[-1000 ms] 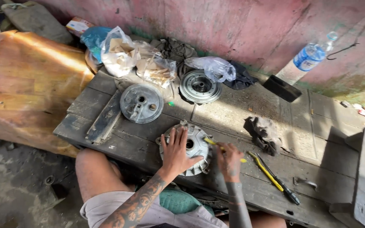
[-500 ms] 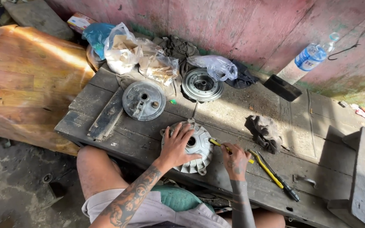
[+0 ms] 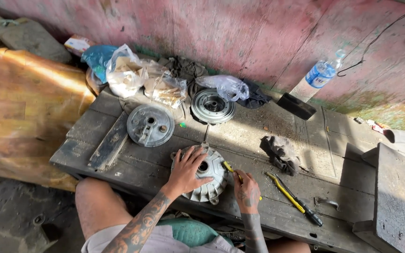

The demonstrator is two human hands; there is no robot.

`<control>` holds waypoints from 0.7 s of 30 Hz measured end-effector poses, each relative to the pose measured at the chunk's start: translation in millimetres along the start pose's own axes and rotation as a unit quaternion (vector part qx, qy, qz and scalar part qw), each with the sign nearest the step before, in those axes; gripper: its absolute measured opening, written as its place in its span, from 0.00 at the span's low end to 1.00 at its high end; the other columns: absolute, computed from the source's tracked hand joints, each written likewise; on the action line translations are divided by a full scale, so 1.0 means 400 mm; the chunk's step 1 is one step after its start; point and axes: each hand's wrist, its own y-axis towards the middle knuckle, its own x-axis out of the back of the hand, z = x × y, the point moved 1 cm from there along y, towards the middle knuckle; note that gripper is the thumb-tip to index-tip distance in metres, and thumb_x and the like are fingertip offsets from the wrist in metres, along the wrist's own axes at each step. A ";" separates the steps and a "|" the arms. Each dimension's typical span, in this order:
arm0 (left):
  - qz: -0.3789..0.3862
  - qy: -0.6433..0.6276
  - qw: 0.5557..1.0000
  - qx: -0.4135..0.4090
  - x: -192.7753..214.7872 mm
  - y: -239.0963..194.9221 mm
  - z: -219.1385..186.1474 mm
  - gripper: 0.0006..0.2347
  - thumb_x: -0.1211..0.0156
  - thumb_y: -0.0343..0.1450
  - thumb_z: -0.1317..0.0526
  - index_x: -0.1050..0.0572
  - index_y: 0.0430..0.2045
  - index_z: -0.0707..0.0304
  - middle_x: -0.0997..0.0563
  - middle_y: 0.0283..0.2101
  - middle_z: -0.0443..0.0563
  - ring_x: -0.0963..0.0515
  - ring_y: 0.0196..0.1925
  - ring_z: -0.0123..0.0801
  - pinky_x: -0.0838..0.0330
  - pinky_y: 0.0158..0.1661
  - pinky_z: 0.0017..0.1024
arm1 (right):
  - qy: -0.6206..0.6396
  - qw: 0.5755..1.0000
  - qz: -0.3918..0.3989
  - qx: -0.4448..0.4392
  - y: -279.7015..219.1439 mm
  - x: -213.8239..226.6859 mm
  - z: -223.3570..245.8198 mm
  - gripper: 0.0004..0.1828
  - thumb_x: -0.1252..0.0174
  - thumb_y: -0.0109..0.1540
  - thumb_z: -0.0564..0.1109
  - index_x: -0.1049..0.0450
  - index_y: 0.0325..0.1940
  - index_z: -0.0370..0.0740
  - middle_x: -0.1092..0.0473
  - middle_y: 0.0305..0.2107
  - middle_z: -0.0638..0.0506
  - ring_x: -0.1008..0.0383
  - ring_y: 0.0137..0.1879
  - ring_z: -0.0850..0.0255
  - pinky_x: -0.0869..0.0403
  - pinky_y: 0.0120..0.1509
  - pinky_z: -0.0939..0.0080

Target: The person sits cross-legged on the ground and uses a yellow-handled tool to scrape and clean a circular metal mechanical part placed on a wooden workbench. They rotate the part to access different areas while other tools and parts lie nearby.

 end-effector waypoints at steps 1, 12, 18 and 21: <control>-0.004 0.007 1.000 -0.004 -0.002 -0.004 0.000 0.37 0.47 0.67 0.30 0.35 0.67 0.53 0.38 0.74 0.47 0.47 0.77 0.48 0.60 0.68 0.66 | 0.002 1.000 0.001 -0.009 -0.010 0.002 0.002 0.17 0.51 0.68 0.62 0.20 0.52 0.61 0.24 0.40 0.51 0.21 0.43 0.47 0.25 0.42 0.47; -0.009 0.020 1.000 -0.004 0.007 0.004 -0.008 0.38 0.50 0.69 0.30 0.37 0.69 0.54 0.41 0.75 0.50 0.49 0.78 0.48 0.61 0.68 0.65 | 0.110 0.992 0.051 0.030 -0.017 0.025 0.000 0.18 0.48 0.67 0.52 0.21 0.56 0.44 0.19 0.45 0.46 0.19 0.47 0.51 0.25 0.49 0.55; 0.005 -0.011 1.000 -0.004 0.017 0.005 -0.011 0.35 0.48 0.70 0.32 0.36 0.67 0.53 0.40 0.75 0.50 0.48 0.77 0.51 0.60 0.68 0.67 | 0.046 0.995 0.084 0.001 0.013 0.029 -0.006 0.19 0.51 0.67 0.46 0.24 0.61 0.54 0.18 0.34 0.46 0.20 0.28 0.57 0.22 0.30 0.58; 0.003 -0.012 1.000 0.005 0.008 0.001 -0.017 0.35 0.48 0.69 0.32 0.34 0.66 0.54 0.39 0.74 0.50 0.46 0.77 0.50 0.59 0.68 0.65 | 0.076 0.991 0.068 0.082 -0.002 0.008 -0.022 0.19 0.53 0.68 0.46 0.25 0.62 0.49 0.19 0.35 0.42 0.17 0.38 0.47 0.26 0.39 0.51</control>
